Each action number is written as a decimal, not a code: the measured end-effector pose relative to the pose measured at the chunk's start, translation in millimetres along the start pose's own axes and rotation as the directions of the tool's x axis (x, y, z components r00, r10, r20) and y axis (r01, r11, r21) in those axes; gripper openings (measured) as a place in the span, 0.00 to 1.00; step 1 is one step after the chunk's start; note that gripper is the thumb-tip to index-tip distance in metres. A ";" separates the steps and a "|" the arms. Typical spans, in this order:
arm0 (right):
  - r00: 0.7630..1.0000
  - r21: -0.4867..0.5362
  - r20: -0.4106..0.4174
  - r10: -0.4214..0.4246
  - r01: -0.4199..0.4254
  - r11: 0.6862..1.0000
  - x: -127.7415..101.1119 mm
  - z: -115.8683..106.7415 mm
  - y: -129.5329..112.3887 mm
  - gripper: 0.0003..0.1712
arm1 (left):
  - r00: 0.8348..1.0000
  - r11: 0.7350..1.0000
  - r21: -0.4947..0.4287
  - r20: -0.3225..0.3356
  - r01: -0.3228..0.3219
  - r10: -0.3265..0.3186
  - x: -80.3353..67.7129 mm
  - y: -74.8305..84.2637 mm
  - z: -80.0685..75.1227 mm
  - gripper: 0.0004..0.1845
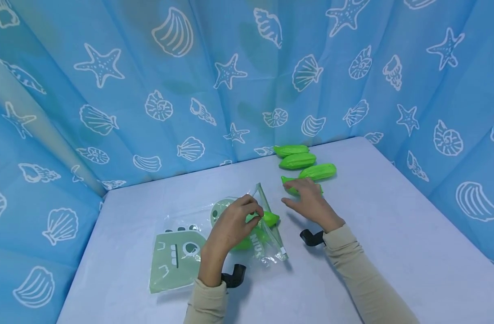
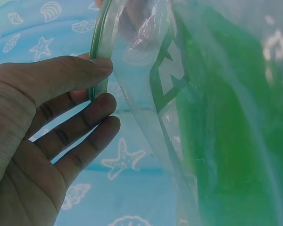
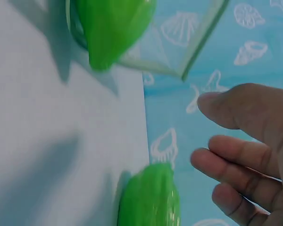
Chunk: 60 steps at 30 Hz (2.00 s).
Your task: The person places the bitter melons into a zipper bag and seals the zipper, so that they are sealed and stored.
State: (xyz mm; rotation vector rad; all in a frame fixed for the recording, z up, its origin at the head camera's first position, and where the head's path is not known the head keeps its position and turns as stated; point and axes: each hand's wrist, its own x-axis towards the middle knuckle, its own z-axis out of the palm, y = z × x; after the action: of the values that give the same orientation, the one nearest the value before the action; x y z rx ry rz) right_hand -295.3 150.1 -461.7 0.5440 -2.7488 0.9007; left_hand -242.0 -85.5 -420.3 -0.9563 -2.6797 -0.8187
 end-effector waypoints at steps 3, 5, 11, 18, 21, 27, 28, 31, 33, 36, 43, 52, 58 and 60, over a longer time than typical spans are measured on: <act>0.999 -0.024 -0.026 0.043 -0.044 0.999 0.7 -4.9 8.2 0.27 | 1.000 1.000 -0.006 0.009 0.023 -0.023 0.5 1.3 0.3 0.07; 0.997 -0.026 -0.041 0.065 -0.066 0.997 0.5 -7.3 12.9 0.28 | 0.999 0.999 -0.006 0.012 0.035 -0.035 0.4 1.7 0.9 0.07; 0.990 -0.015 -0.048 0.129 -0.130 0.991 -0.5 -9.8 25.9 0.30 | 0.999 0.999 -0.004 0.013 0.042 -0.042 0.0 1.5 2.8 0.07; 0.981 -0.003 -0.061 0.186 -0.186 0.982 -1.2 -10.4 38.4 0.33 | 0.999 1.000 -0.010 0.013 0.029 -0.029 -0.6 0.1 3.6 0.07; 0.976 0.001 -0.063 0.209 -0.209 0.978 -1.8 -10.5 41.3 0.34 | 0.999 1.000 -0.011 0.016 0.029 -0.029 -0.5 0.7 3.1 0.07; 0.968 -0.016 -0.045 0.246 -0.247 0.969 -1.8 -9.1 46.4 0.34 | 0.999 0.999 -0.015 0.016 0.030 -0.029 0.3 0.6 2.4 0.07; 0.967 -0.023 -0.039 0.252 -0.253 0.967 -1.9 -8.9 47.2 0.34 | 0.999 0.999 -0.014 0.015 0.029 -0.029 0.4 0.4 2.3 0.07; 0.963 -0.037 -0.022 0.268 -0.269 0.962 -2.2 -9.2 48.9 0.34 | 0.999 1.000 -0.012 0.016 0.028 -0.028 0.4 -0.1 2.2 0.07; 0.962 -0.048 -0.016 0.274 -0.275 0.960 -2.4 -9.5 49.7 0.33 | 1.000 1.000 -0.011 0.013 0.028 -0.028 0.2 -0.3 2.1 0.07; 0.961 -0.054 -0.024 0.275 -0.276 0.960 -2.7 -9.9 50.4 0.31 | 1.000 1.000 -0.013 0.010 0.027 -0.027 -0.2 -0.5 2.2 0.07; 0.965 -0.032 -0.058 0.255 -0.257 0.966 -4.4 -11.3 53.7 0.28 | 0.999 0.999 -0.014 0.020 0.039 -0.039 -0.7 -0.2 2.5 0.07; 0.983 -0.028 -0.014 0.183 -0.184 0.983 -5.6 -19.7 50.7 0.27 | 0.999 0.999 -0.005 0.011 0.036 -0.036 -1.1 -1.0 2.8 0.07; 0.990 -0.031 0.040 0.138 -0.137 0.990 -4.5 -22.5 41.9 0.27 | 0.999 0.999 -0.011 0.008 0.035 -0.035 -1.1 -1.6 3.3 0.07; 0.991 -0.030 0.057 0.117 -0.116 0.993 -4.9 -23.1 40.4 0.26 | 0.999 0.999 -0.013 0.009 0.036 -0.036 -1.5 -1.8 3.7 0.07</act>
State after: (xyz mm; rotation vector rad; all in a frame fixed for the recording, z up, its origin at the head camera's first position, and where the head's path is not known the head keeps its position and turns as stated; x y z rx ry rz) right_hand -305.4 195.5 -466.2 0.4157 -2.8671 0.8861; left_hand -241.9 -85.3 -424.7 -0.9195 -2.7097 -0.8420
